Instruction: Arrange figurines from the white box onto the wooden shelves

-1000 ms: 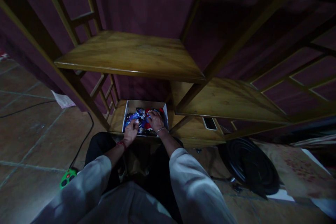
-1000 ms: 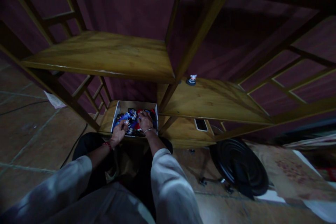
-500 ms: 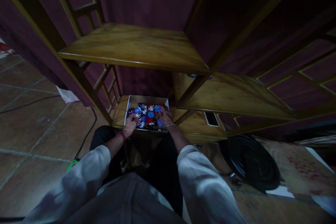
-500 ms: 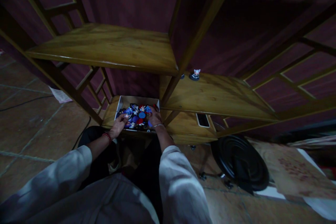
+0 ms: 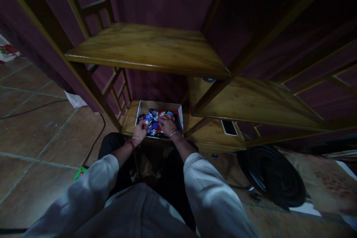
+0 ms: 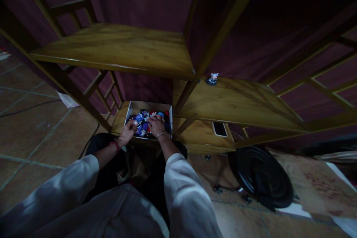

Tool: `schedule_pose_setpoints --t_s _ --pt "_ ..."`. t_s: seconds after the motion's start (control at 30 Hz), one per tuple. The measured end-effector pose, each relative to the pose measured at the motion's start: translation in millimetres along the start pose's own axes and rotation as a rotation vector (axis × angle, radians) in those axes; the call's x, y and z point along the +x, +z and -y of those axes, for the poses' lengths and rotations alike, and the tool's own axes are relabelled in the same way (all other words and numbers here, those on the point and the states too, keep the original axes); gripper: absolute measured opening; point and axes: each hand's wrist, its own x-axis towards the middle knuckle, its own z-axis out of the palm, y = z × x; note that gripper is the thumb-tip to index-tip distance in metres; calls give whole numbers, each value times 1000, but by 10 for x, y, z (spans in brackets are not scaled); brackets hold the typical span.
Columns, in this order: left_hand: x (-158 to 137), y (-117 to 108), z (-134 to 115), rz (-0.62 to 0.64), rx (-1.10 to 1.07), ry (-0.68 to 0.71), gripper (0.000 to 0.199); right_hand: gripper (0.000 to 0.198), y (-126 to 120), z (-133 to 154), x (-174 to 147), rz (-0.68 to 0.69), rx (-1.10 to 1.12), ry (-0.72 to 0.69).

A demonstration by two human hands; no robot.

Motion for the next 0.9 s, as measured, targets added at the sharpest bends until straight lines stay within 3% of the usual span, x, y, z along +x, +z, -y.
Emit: schedule_pose_setpoints --t_s 0.17,0.37,0.9 --pt "-15 8 -52 -4 129 24 29 28 63 212 144 85 -112 5" --pt "-47 -15 -171 -16 228 3 28 30 138 287 163 56 -164 53" --pt "-43 -10 -129 -8 170 12 31 20 38 243 204 87 -30 140"
